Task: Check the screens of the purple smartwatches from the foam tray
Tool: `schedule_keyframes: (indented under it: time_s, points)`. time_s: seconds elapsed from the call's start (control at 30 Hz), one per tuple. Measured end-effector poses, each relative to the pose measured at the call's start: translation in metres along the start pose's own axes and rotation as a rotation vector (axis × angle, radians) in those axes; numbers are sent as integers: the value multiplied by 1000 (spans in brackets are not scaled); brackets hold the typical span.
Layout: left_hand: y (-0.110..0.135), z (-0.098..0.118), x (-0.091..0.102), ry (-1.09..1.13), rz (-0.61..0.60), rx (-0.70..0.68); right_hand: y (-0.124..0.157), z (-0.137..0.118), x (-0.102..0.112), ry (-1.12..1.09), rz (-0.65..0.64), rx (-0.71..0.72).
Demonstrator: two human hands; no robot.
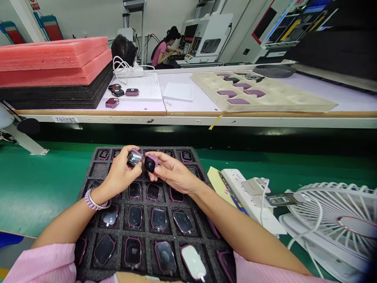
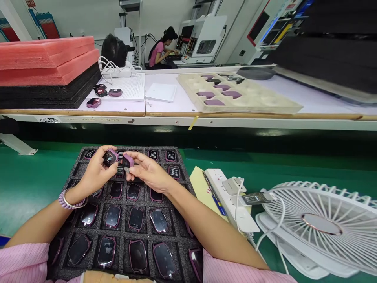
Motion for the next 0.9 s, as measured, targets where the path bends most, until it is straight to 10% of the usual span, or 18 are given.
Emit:
schedule_keyframes:
  time_s: [0.9]
  points:
    - [1,-2,0,-7,-29,14,0,5,1,3,-15,18]
Point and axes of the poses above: each hand's wrist, its own y-axis away from the middle knuckle, its own x-axis out of the back of the hand, z = x × y, the point moved 2 cm from there along -y, towards the middle knuckle, and after that the axes turned 5 degrees about -z, right-handed, at the moved point
